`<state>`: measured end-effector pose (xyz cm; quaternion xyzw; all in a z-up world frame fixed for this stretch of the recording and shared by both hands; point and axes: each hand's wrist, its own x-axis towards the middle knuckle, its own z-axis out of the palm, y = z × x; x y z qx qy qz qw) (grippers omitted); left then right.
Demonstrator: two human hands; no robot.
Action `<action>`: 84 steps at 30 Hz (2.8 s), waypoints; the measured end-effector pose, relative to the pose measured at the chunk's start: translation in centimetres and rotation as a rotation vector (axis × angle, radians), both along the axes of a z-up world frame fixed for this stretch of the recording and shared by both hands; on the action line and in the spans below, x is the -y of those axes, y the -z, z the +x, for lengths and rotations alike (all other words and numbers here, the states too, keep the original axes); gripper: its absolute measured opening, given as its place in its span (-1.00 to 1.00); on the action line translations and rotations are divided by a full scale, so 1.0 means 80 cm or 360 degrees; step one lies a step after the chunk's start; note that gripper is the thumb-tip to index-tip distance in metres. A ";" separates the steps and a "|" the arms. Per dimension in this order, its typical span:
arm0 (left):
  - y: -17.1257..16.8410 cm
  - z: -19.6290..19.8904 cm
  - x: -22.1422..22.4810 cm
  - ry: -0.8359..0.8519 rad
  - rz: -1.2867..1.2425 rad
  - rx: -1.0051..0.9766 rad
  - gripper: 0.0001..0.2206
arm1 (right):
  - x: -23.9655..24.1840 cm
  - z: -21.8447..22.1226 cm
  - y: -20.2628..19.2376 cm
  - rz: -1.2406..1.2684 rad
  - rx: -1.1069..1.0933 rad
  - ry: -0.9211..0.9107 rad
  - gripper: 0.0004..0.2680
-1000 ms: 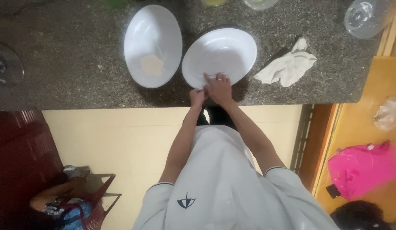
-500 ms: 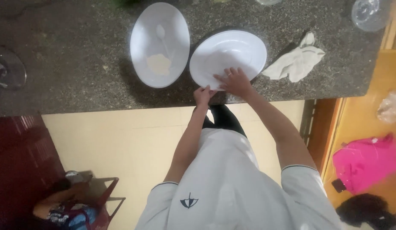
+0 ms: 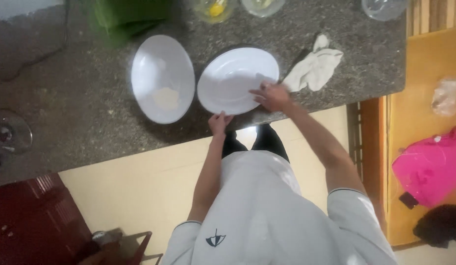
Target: Wiping white plates with a cloth and then placing small dough balls onto the cleaned plates.
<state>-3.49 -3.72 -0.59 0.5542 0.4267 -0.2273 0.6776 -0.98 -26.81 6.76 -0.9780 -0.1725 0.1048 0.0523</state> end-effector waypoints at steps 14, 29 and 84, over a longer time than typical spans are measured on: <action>-0.067 -0.046 0.065 -0.0253 0.0041 0.0087 -0.60 | 0.246 0.026 0.017 0.3729 -0.0757 0.1913 -0.90; -0.106 -0.096 0.138 -0.0976 0.0472 0.0089 -0.77 | 0.585 0.151 0.094 -0.1020 -0.0393 0.1050 -0.56; -0.104 0.056 0.280 -0.0395 -0.0244 0.0919 -0.61 | 0.236 -0.059 0.045 0.0003 0.0492 0.0216 -0.84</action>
